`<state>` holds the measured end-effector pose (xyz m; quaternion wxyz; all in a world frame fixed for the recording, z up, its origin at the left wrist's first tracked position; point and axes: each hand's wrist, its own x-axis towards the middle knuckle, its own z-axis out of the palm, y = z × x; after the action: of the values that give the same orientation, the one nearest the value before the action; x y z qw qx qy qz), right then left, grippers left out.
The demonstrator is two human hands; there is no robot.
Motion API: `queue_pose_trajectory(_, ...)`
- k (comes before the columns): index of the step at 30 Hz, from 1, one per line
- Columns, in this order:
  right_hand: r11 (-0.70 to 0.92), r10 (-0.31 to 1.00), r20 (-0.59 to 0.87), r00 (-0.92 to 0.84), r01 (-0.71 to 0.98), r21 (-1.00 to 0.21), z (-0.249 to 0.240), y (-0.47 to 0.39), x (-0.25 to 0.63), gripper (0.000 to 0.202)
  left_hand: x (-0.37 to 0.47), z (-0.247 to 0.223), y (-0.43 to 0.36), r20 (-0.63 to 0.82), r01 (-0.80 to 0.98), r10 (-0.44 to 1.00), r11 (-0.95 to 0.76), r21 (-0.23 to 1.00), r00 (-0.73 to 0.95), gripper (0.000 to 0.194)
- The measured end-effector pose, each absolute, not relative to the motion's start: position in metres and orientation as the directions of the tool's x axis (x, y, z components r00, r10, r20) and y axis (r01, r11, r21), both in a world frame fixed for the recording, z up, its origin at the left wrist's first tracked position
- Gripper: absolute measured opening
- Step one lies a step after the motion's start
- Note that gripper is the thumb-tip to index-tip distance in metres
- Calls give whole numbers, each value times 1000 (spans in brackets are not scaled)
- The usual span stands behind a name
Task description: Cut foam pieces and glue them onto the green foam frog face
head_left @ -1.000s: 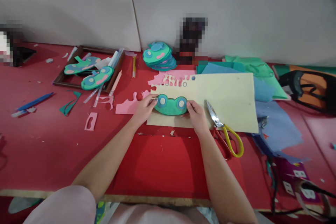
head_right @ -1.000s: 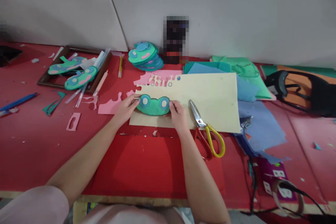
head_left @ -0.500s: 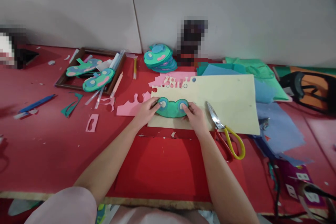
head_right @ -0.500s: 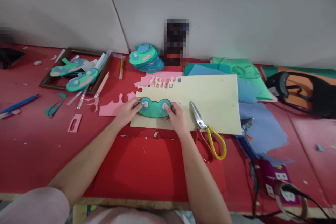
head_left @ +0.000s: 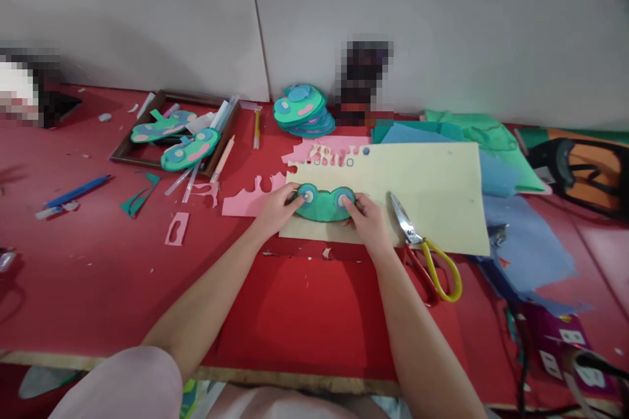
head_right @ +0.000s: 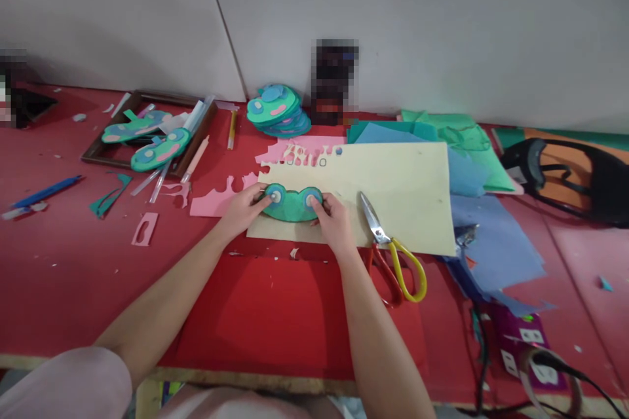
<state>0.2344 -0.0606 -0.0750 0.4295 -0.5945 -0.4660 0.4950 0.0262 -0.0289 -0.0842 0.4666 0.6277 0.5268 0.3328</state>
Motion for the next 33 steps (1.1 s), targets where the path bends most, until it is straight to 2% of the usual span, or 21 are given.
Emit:
queue_pose_trajectory(19,-200,978,-190,86,130,-971,-77,-60,233,32,27,-81,-31,-88,383,974,2,924,208,25)
queue_pose_trajectory(33,-214,974,-199,111,136,-967,-77,-61,233,33,26,-83,-30,-91,324,971,15,946,220,23)
